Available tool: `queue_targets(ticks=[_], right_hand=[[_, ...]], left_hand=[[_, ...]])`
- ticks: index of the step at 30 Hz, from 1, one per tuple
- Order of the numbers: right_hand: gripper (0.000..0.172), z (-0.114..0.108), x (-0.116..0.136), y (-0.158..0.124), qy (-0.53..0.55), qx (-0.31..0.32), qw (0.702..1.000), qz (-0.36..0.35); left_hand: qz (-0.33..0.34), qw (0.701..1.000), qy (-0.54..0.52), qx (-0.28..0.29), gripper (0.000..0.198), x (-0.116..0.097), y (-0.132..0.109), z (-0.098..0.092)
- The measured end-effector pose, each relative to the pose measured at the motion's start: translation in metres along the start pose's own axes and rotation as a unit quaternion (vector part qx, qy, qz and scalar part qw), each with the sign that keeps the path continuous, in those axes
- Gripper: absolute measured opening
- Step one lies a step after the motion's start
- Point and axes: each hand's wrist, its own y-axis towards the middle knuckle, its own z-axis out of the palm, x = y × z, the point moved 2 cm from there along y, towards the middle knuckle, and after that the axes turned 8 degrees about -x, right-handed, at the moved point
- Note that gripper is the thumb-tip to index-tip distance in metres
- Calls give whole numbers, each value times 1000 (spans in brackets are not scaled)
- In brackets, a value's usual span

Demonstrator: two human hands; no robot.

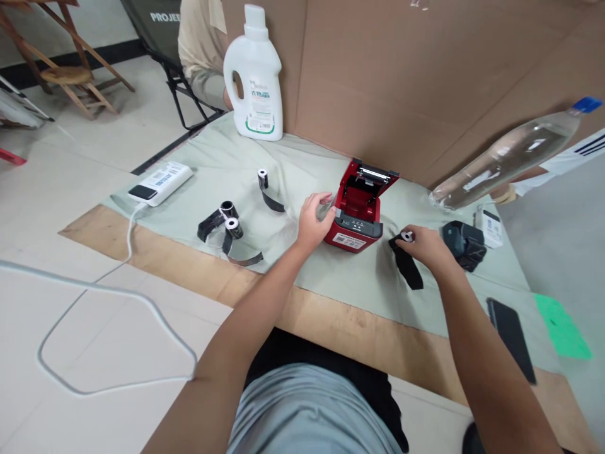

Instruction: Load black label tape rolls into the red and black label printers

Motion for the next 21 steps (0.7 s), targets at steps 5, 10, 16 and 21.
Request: queue_targets(ticks=[5, 10, 16, 21], right_hand=[[25, -38, 8, -1, 233, -46, 970, 43], [44, -63, 56, -1, 611, -6, 791, -2], [47, -46, 109, 21, 677, 108, 728, -16], [43, -57, 113, 18, 727, 173, 663, -36]], left_hand=[[-23, 1000, -1, -5, 25, 2, 1, 0], [-29, 1000, -12, -2, 25, 2, 0, 1], [3, 1000, -13, 16, 27, -6, 1, -2], [78, 995, -14, 54, 23, -18, 3, -7]])
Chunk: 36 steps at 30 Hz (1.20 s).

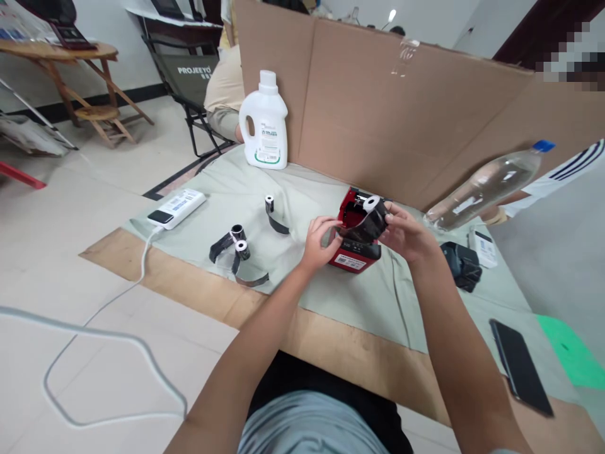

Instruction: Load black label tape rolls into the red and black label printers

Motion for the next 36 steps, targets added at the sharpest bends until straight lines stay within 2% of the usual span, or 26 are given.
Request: queue_targets(ticks=[2, 5, 8, 9, 11, 13, 14, 15, 17, 21, 26, 29, 31, 33, 34, 36], right_hand=[[42, -3, 2, -3, -23, 1, 1000, 4], [44, -13, -4, 0, -113, -18, 993, 1], [40, -21, -15, 9, -254, -39, 965, -51], [35, -22, -19, 12, -320, -47, 943, -79], [20, -20, -27, 17, -467, -64, 873, -125], [11, -15, -34, 22, -587, -76, 795, -135], [10, -13, -37, 25, -626, -80, 765, -130], [12, -10, -40, 27, -651, -82, 744, -124], [15, -8, -44, 31, -677, -84, 723, -109], [12, -8, -46, 40, -694, -72, 713, -76], [12, -3, -42, 54, -721, -51, 690, -36], [9, 2, -37, 51, -733, -40, 679, -25], [9, -1, -33, 41, -709, -38, 703, -38], [18, -11, -28, 30, -651, -74, 753, -69], [24, -18, -24, 26, -612, -126, 775, -95], [32, -33, -19, 22, -524, -262, 794, -160]], left_hand=[[7, 1000, 9, -7, 16, -4, 0, -1], [13, 1000, 4, -17, 15, -11, -2, -3], [16, 1000, 8, -14, 21, -17, -2, -3], [17, 1000, 14, -8, 23, -18, -3, -3], [26, 999, 29, 7, 26, -20, -4, -2], [44, 998, 45, 30, 26, -20, -5, -1], [54, 996, 54, 44, 25, -20, -6, -1], [63, 994, 64, 59, 23, -20, -8, 0], [78, 990, 80, 87, 21, -20, -10, 0], [82, 983, 103, 125, 25, -18, -13, 0], [108, 968, 125, 191, 46, -17, -13, 1], [127, 964, 144, 186, 33, -16, -13, 2], [134, 963, 153, 178, 25, -16, -15, 4], [148, 962, 153, 168, 22, -17, -16, 6], [157, 963, 150, 160, 21, -17, -17, 7], [172, 965, 140, 138, 19, -18, -18, 8]])
